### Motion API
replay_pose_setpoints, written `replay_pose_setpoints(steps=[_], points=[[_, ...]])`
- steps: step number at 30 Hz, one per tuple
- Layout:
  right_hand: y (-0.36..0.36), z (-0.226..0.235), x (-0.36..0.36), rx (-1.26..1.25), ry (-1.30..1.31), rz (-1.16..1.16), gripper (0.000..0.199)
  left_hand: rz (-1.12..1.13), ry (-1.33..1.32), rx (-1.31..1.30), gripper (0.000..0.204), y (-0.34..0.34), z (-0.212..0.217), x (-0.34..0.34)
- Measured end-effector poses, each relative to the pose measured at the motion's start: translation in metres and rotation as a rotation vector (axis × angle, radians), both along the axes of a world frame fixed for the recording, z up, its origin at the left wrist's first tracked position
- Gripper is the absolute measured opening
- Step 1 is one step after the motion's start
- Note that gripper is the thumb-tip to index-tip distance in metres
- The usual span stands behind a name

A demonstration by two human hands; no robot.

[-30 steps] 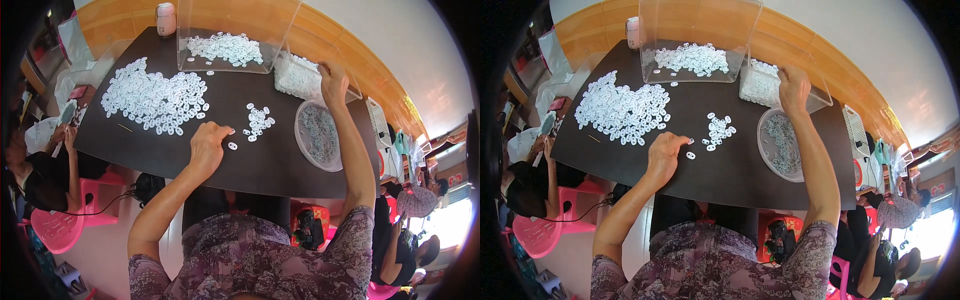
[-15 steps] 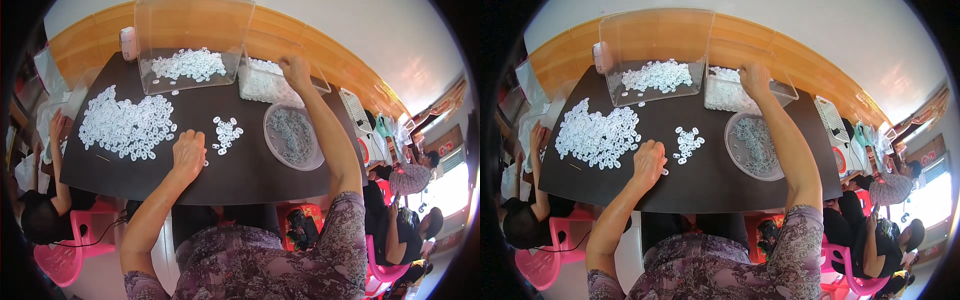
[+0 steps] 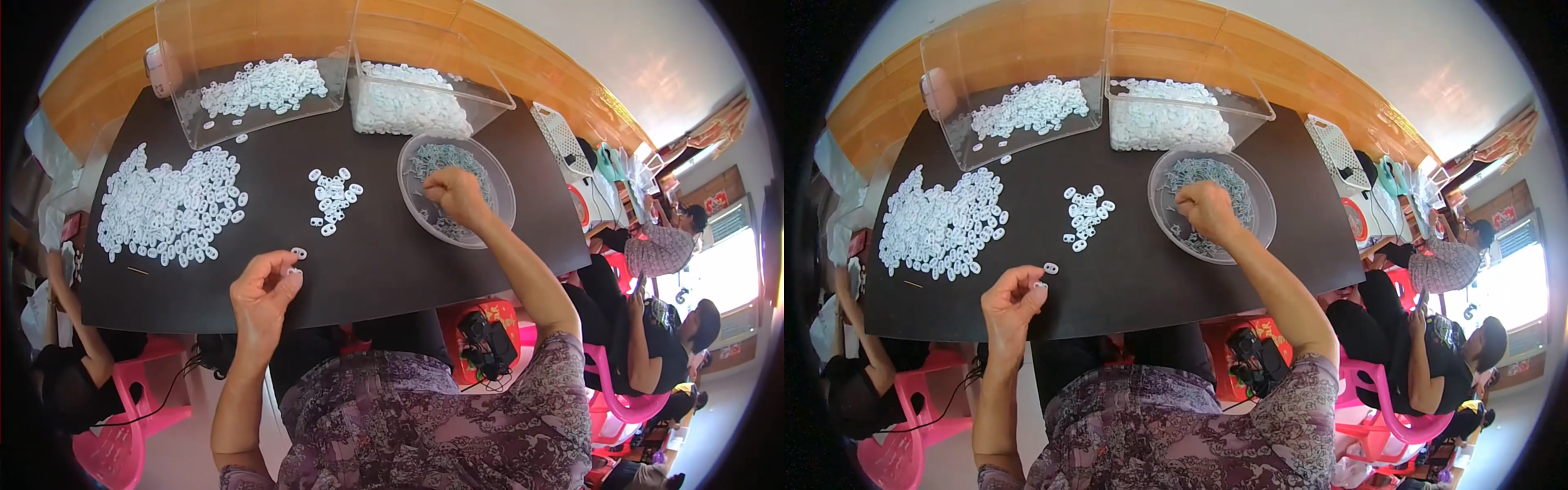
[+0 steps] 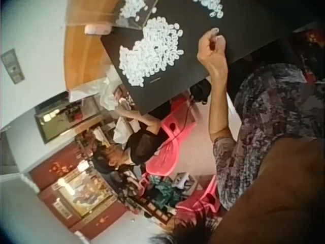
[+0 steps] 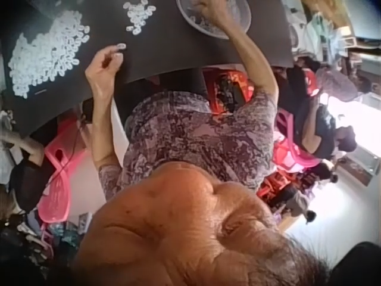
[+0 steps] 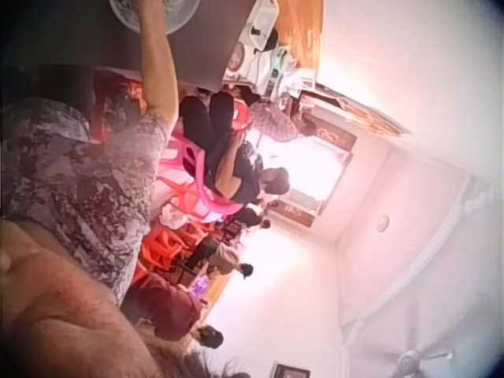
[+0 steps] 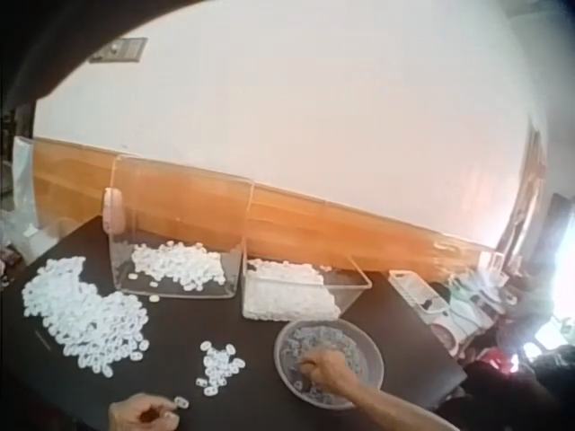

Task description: Manually inserting small grey inserts into white plastic housing components at a shared workbench.

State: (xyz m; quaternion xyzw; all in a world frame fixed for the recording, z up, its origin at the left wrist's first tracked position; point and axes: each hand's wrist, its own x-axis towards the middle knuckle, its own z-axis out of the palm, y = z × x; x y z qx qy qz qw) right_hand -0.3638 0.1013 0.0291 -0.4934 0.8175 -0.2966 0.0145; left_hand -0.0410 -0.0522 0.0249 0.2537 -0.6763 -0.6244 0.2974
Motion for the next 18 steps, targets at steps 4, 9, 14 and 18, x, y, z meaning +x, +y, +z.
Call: replay_pose_setpoints(steps=[4, 9, 14, 18], points=[[-0.006, -0.006, 0.005, 0.022, 0.168, 0.064, 0.006, 0.020, 0.077, 0.175, 0.013, 0.018, -0.004, 0.005], [-0.011, -0.010, 0.001, 0.167, 0.272, 0.114, 0.005, 0.018, 0.109, 0.293, 0.011, 0.030, -0.006, 0.006], [-0.007, -0.006, 0.007, 0.131, 0.235, 0.087, 0.003, 0.008, 0.136, 0.382, 0.010, 0.035, -0.003, 0.006], [-0.005, -0.001, 0.011, 0.117, 0.132, -0.004, 0.008, 0.004, 0.147, 0.406, 0.010, 0.034, -0.006, 0.008]])
